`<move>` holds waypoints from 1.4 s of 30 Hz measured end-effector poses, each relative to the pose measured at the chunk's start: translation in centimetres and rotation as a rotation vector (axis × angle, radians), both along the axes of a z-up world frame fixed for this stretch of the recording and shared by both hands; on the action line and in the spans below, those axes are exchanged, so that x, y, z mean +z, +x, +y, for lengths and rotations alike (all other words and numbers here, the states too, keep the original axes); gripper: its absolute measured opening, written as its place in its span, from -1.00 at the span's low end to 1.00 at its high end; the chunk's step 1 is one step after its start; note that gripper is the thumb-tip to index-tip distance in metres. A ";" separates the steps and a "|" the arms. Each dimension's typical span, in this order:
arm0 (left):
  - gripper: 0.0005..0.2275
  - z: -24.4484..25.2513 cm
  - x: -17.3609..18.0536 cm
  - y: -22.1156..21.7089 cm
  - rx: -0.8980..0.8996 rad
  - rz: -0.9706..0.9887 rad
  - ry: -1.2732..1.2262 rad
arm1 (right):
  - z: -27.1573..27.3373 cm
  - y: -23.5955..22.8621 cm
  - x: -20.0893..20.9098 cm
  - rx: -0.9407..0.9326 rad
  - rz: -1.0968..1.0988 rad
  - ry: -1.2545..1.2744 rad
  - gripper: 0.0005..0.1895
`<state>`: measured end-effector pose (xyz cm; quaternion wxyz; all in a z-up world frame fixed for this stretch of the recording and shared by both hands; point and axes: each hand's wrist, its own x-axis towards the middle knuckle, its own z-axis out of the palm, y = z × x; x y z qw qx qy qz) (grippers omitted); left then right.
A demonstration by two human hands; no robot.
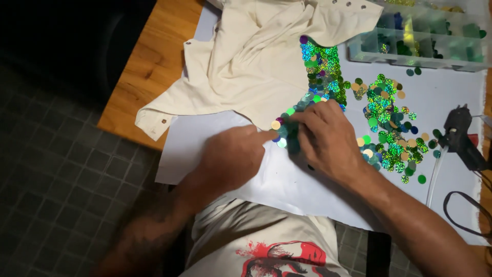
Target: Gluing sequins onto a white garment using a hot glue gun
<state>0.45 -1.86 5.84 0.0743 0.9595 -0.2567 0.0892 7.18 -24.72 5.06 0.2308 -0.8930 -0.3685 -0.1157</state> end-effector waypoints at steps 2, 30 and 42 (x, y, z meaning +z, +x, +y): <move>-0.78 -0.5 -2.4 -0.2 0.049 -0.074 -0.110 | -0.2 -0.1 0.2 0.034 0.018 0.023 -0.76; -0.55 1.6 -3.6 -2.0 0.191 0.045 -0.224 | 0.4 -0.9 1.3 -0.030 0.510 0.380 -0.66; -0.70 2.0 -2.1 -1.9 0.406 0.426 -0.895 | 4.7 1.0 0.4 0.377 0.028 -0.110 -0.82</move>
